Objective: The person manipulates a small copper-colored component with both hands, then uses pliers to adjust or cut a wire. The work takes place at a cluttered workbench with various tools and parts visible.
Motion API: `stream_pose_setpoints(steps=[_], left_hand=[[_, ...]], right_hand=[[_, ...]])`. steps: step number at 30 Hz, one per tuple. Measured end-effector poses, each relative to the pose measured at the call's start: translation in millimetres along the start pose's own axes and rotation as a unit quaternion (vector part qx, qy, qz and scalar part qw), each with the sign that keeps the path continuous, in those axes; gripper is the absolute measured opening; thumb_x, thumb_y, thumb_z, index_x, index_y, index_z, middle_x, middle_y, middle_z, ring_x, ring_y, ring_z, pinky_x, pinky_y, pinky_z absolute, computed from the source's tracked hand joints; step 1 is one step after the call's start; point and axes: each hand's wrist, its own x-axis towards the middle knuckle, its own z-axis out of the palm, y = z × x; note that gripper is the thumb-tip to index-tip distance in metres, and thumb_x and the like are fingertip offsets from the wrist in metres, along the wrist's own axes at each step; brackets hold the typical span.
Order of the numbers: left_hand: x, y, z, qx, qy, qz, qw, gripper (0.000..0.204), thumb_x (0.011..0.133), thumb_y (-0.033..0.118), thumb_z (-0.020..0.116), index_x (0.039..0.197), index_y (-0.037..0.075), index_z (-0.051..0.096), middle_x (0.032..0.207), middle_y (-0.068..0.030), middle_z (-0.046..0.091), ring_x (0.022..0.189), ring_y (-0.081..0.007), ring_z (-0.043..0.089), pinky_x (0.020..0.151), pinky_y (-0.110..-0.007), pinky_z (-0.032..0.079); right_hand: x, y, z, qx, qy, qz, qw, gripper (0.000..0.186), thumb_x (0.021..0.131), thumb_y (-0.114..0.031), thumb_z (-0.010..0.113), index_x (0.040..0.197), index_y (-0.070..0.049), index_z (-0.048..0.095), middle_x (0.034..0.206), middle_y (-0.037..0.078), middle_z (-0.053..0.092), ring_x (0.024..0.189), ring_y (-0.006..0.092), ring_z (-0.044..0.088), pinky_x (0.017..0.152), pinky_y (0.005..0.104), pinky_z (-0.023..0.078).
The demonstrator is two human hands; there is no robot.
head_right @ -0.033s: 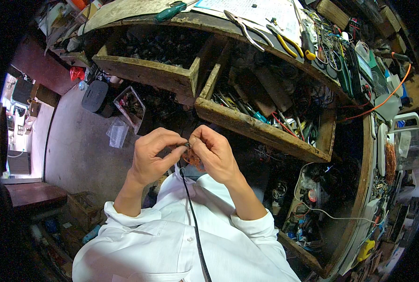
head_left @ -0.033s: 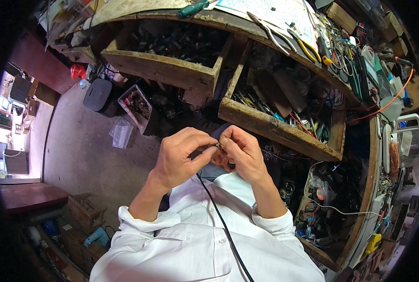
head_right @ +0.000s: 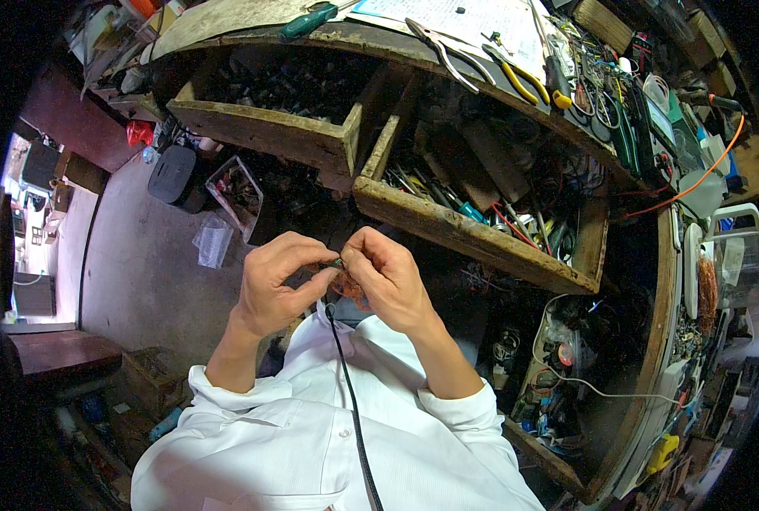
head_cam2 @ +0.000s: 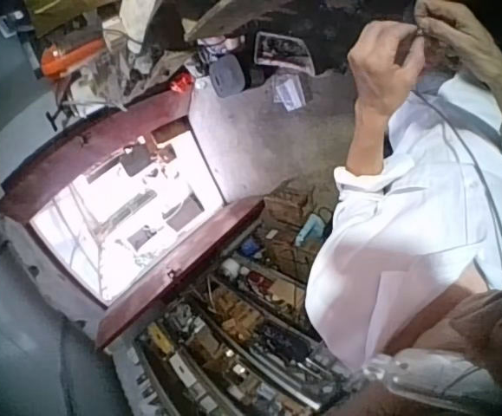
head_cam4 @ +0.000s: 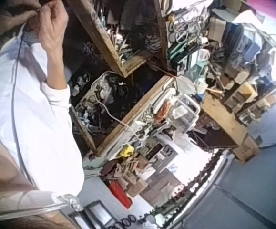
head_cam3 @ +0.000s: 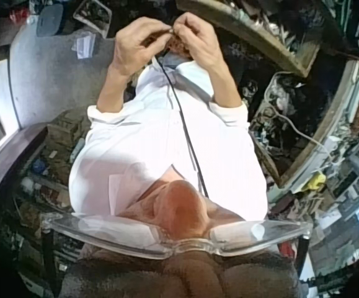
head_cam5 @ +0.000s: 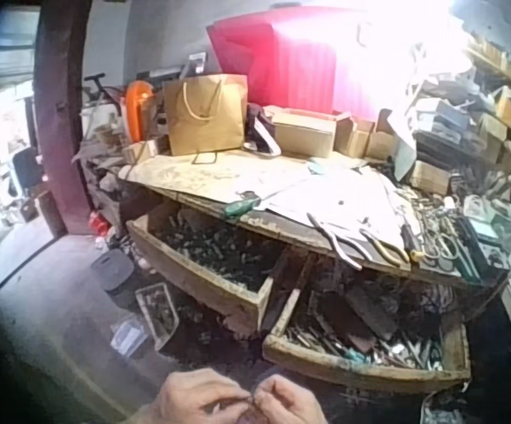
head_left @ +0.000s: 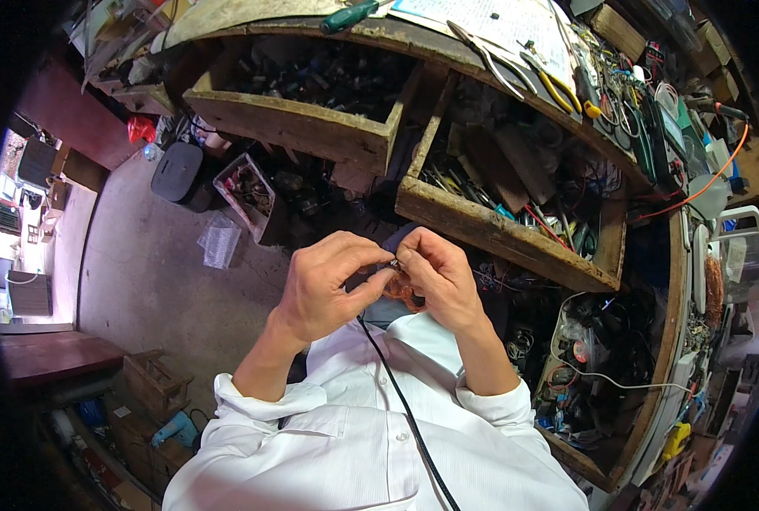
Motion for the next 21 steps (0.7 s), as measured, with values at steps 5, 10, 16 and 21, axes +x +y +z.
stream_pose_setpoints(steps=[5, 10, 16, 21], left_hand=[[-3.1, -3.5, 0.1, -0.011, 0.002, -0.014, 1.0, 0.016, 0.081, 0.0, 0.08, 0.096, 0.0, 0.077, 0.09, -0.0124, 0.075, 0.078, -0.0234, 0.072, 0.066, -0.032, 0.058], [-4.4, -2.5, 0.9, -0.045, 0.025, -0.059, 0.997, 0.014, 0.082, -0.004, 0.078, 0.096, -0.001, 0.077, 0.089, -0.0115, 0.074, 0.077, -0.0201, 0.072, 0.065, -0.03, 0.057], [-3.8, -2.2, 0.1, -0.046, 0.03, -0.06, 0.997, 0.01, 0.083, -0.002, 0.077, 0.093, -0.001, 0.076, 0.088, -0.0103, 0.075, 0.077, -0.0172, 0.071, 0.068, -0.029, 0.056], [-1.5, 0.5, -2.9, -0.093, 0.001, -0.134, 0.987, 0.006, 0.087, 0.002, 0.074, 0.09, -0.002, 0.074, 0.085, -0.0081, 0.073, 0.076, -0.0136, 0.069, 0.069, -0.027, 0.055]], right_hand=[[-0.8, -1.0, 2.9, -0.023, 0.001, -0.001, 1.0, 0.018, 0.109, -0.016, 0.056, 0.097, -0.003, 0.057, 0.074, 0.0, 0.062, 0.057, 0.005, 0.053, 0.049, 0.0228, 0.042], [1.1, 4.0, 4.4, -0.073, 0.034, -0.071, 0.994, 0.013, 0.105, -0.012, 0.062, 0.1, 0.0, 0.063, 0.078, 0.001, 0.065, 0.062, 0.0052, 0.058, 0.053, 0.0221, 0.046], [-2.2, -5.2, 8.0, -0.099, 0.031, -0.062, 0.993, 0.009, 0.099, -0.005, 0.068, 0.097, 0.003, 0.067, 0.083, 0.005, 0.068, 0.069, 0.0076, 0.065, 0.06, 0.0234, 0.052], [-2.0, -14.0, 11.8, -0.215, 0.035, -0.107, 0.97, 0.01, 0.097, -0.005, 0.068, 0.094, 0.004, 0.066, 0.08, 0.009, 0.066, 0.069, 0.0131, 0.067, 0.06, 0.0265, 0.053]])
